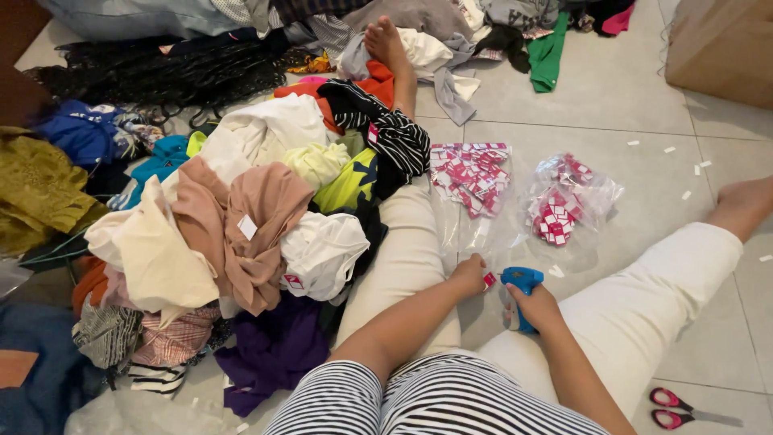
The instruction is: Using a tagging gun to attach price or brand tags to various items of clothing.
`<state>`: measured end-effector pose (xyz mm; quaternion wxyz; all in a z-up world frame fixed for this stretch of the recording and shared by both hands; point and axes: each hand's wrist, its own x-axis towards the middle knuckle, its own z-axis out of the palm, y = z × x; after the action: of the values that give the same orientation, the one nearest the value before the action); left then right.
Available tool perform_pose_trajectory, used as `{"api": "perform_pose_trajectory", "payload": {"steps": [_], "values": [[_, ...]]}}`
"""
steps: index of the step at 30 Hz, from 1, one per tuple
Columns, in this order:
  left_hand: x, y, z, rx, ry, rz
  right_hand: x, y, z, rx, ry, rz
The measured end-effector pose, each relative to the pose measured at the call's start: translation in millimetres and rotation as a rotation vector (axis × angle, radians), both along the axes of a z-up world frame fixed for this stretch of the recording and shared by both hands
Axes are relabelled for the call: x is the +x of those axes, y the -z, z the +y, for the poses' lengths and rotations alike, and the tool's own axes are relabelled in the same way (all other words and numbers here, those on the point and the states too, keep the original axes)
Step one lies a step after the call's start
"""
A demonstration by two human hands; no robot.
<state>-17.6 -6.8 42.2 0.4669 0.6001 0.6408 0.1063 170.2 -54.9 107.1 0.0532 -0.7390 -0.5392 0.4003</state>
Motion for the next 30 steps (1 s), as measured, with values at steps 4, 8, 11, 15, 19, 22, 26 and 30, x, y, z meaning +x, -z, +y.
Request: {"api": "perform_pose_trajectory", "payload": {"steps": [4,8,11,15,19,22,26,30], "values": [[2,31,7,0.050,-0.041,0.029,-7,-10,-1,-0.011,-0.023,-0.006],[3,41,8,0.148,0.146,0.130,1,5,4,-0.010,-0.034,0.009],[2,37,7,0.146,0.135,0.118,0,2,3,-0.010,-0.028,0.014],[-2,5,3,0.113,0.069,0.067,-1,1,2,-0.002,-0.023,0.021],[-2,7,5,0.095,-0.001,0.081,2,6,4,0.007,-0.026,0.007],[-6,-26,-1,0.062,-0.038,0.087,3,8,3,0.012,-0.018,0.014],[-5,-42,-2,0.155,-0.052,0.162,2,8,5,0.001,-0.026,0.016],[0,-23,5,0.211,-0.013,0.204,4,10,6,-0.018,-0.013,0.010]]}}
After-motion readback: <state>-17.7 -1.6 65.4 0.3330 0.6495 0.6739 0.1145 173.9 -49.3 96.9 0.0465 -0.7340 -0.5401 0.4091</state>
